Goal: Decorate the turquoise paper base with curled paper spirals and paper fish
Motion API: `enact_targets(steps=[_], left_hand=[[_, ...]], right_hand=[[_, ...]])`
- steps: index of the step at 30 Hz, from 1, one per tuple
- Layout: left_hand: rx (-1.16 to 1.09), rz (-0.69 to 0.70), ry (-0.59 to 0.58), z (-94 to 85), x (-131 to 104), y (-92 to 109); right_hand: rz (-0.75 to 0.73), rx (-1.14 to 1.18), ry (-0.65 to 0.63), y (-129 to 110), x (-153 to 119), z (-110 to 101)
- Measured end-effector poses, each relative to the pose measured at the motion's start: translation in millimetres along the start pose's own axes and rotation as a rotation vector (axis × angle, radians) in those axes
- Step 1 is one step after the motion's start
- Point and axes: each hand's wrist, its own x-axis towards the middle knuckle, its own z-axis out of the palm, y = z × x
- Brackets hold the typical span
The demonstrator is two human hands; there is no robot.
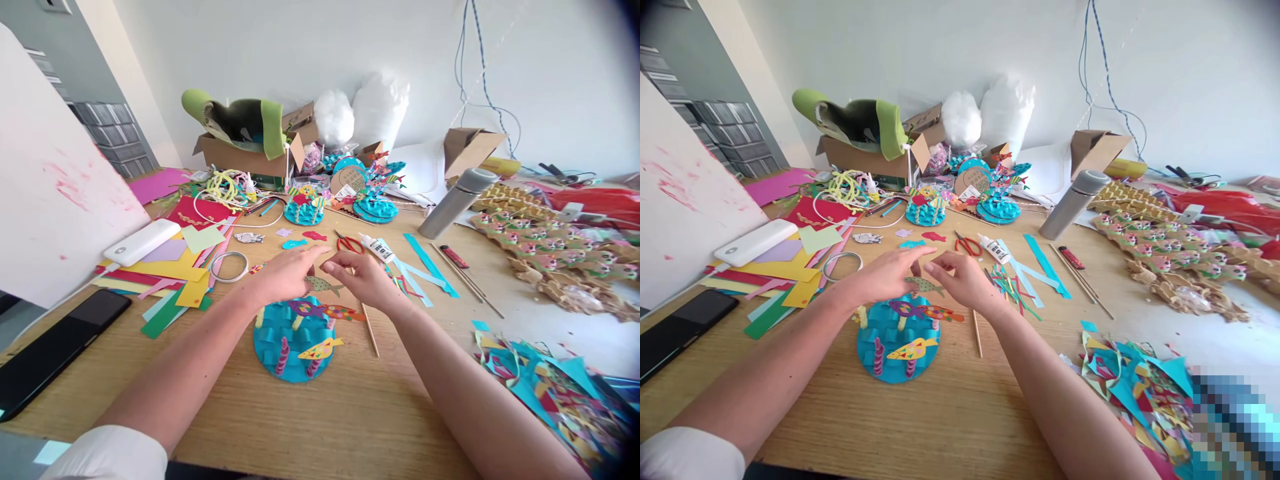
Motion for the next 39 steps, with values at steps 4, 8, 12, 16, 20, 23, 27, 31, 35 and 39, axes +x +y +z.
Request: enact_targets(steps=[4, 8, 12, 16, 20, 23, 27, 31, 35, 39], left_hand=[[0.001, -0.025, -0.022, -2.8, -0.6, -0.5], [-0.038, -0.012, -0.016, -10.2, -3.4, -1.5], [-0.165, -0.032, 0.047, -24.2, -9.9, -1.2], [-0.358, -0.036, 0.284, -39.1, -14.5, -5.3], [-0.549, -0.038, 0.645, -53.9, -15.6, -14.1], [-0.628, -0.053, 0.876, -65.0, -18.3, -19.6], [-0.698, -0.065, 1.052, -76.6, -25.3, -22.9], [-0.712, -0.068, 1.138, -83.2, -31.4, -22.2], [-0.66, -0.049, 1.171, -87.6, -35.8, -20.5], [-0.613, -0.066, 1.183, -91.4, -40.0, -21.3]], right_hand=[[0.041, 0.03, 0.078, 2.7, 1.0, -12.6], [0.063, 0.064, 0.151, 1.9, 0.3, -20.6], [0.084, 0.037, 0.212, 0.8, -0.5, -26.2], [0.108, 0.096, 0.287, 5.4, 1.2, -30.2], [0.117, 0.128, 0.383, 13.6, 3.2, -27.2], [0.13, 0.123, 0.405, 22.3, 5.3, -19.7], [0.104, 0.015, 0.344, 33.6, 18.2, -9.9], [-0.015, -0.283, 0.154, 36.0, 50.0, -3.1], [-0.259, -0.781, -0.151, 33.1, 89.8, 8.4], [-0.376, -1.044, -0.39, 37.1, 117.7, 24.0]])
